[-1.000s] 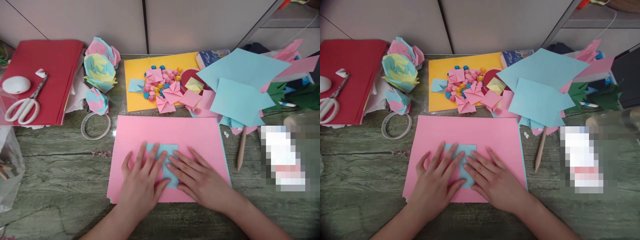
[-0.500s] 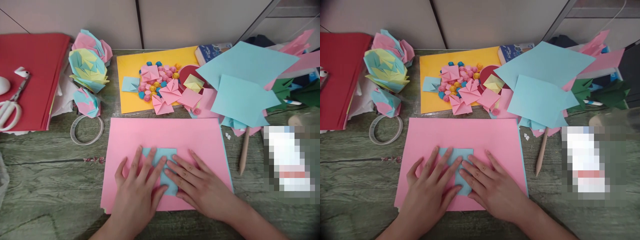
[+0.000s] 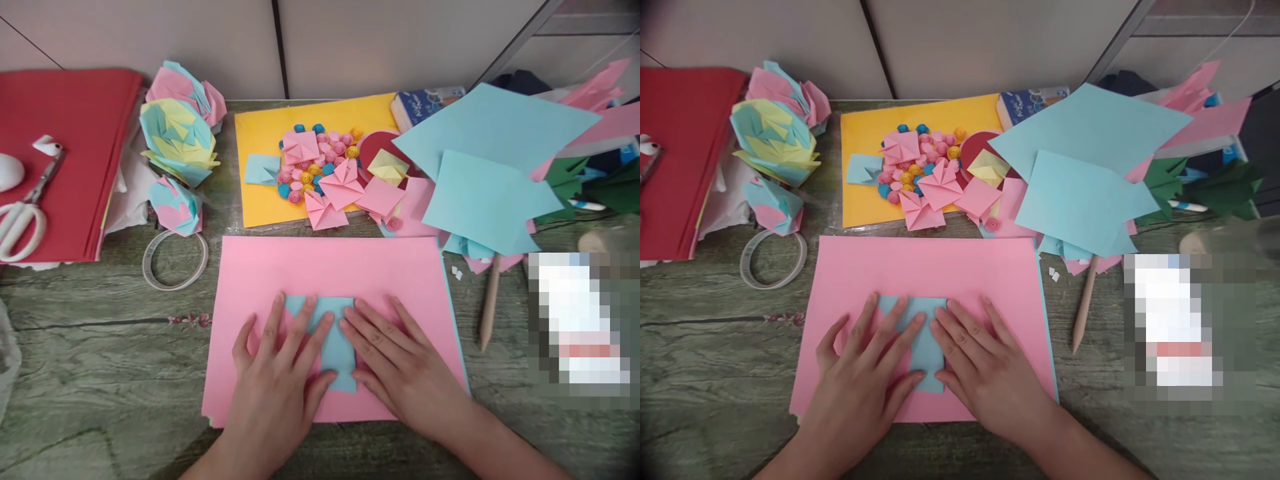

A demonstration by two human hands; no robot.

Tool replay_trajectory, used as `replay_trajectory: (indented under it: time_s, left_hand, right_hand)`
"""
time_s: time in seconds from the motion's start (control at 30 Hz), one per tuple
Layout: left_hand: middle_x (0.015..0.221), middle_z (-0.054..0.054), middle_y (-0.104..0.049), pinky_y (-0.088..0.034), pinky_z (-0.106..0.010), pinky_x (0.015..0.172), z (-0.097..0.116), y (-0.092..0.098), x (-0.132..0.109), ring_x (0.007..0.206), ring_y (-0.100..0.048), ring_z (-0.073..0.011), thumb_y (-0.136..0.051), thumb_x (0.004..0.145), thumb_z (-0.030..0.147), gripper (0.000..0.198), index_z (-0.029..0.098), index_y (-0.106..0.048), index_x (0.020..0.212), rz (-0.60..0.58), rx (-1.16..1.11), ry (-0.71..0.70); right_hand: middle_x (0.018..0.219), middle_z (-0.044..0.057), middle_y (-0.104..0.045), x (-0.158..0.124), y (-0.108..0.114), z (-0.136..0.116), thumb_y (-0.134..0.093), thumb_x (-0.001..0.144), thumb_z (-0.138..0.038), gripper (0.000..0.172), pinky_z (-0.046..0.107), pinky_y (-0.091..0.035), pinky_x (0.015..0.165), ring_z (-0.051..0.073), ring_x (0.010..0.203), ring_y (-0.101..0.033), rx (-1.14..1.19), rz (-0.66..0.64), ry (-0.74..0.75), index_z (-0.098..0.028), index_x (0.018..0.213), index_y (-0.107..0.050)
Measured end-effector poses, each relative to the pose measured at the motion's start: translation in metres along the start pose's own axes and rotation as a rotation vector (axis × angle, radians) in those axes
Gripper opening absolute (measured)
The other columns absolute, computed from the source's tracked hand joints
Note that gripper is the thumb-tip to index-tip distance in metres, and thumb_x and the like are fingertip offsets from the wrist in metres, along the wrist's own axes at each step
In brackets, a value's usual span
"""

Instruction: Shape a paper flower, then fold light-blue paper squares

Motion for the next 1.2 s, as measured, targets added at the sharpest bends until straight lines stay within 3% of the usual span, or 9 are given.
replay_trajectory:
  time_s: [0.3,0.63,0.87,1.2]
  left_hand:
    - [0.138,0.002,-0.033,-0.011,-0.057,0.098,0.0003,-0.0033,-0.0007,0.130,-0.012,-0.0367,-0.043,0.081,0.050,0.059,0.028,-0.029,0.134,-0.002,0.014,-0.034]
    - [0.140,0.004,-0.030,-0.014,-0.058,0.096,0.0010,-0.0003,0.0008,0.130,-0.011,-0.0375,-0.040,0.082,0.050,0.058,0.029,-0.026,0.135,-0.022,0.038,-0.037]
    - [0.141,0.007,-0.028,-0.016,-0.058,0.094,0.0011,-0.0005,0.0018,0.130,-0.013,-0.0381,-0.044,0.081,0.050,0.054,0.039,-0.028,0.131,-0.028,0.042,-0.048]
    - [0.141,0.009,-0.025,-0.017,-0.059,0.093,0.0018,-0.0011,0.0029,0.129,-0.012,-0.0397,-0.041,0.082,0.050,0.054,0.039,-0.027,0.132,-0.039,0.059,-0.047]
  right_hand:
    - [0.134,0.006,-0.040,0.0022,-0.0008,-0.0033,-0.047,0.083,-0.039,0.053,0.058,-0.016,0.105,0.028,0.130,-0.021,0.034,0.018,-0.132,-0.016,0.130,-0.038]
    - [0.134,0.006,-0.041,0.0016,-0.0007,-0.0040,-0.048,0.082,-0.036,0.052,0.059,-0.012,0.104,0.029,0.129,-0.023,-0.001,0.025,-0.136,-0.016,0.129,-0.039]
    - [0.134,0.005,-0.041,0.0024,-0.0015,-0.0036,-0.050,0.081,-0.034,0.052,0.061,-0.011,0.103,0.030,0.129,-0.023,-0.002,0.031,-0.128,-0.015,0.128,-0.040]
    - [0.133,0.006,-0.042,0.0033,-0.0017,-0.0028,-0.050,0.081,-0.034,0.050,0.061,-0.012,0.104,0.030,0.128,-0.025,0.003,0.040,-0.120,-0.015,0.126,-0.042]
Point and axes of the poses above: each hand's wrist, its own x-axis towards the middle knuckle, its own y-axis out of the back of the hand, z = x × y, the point moved 1 cm from there along x, towards the middle knuckle
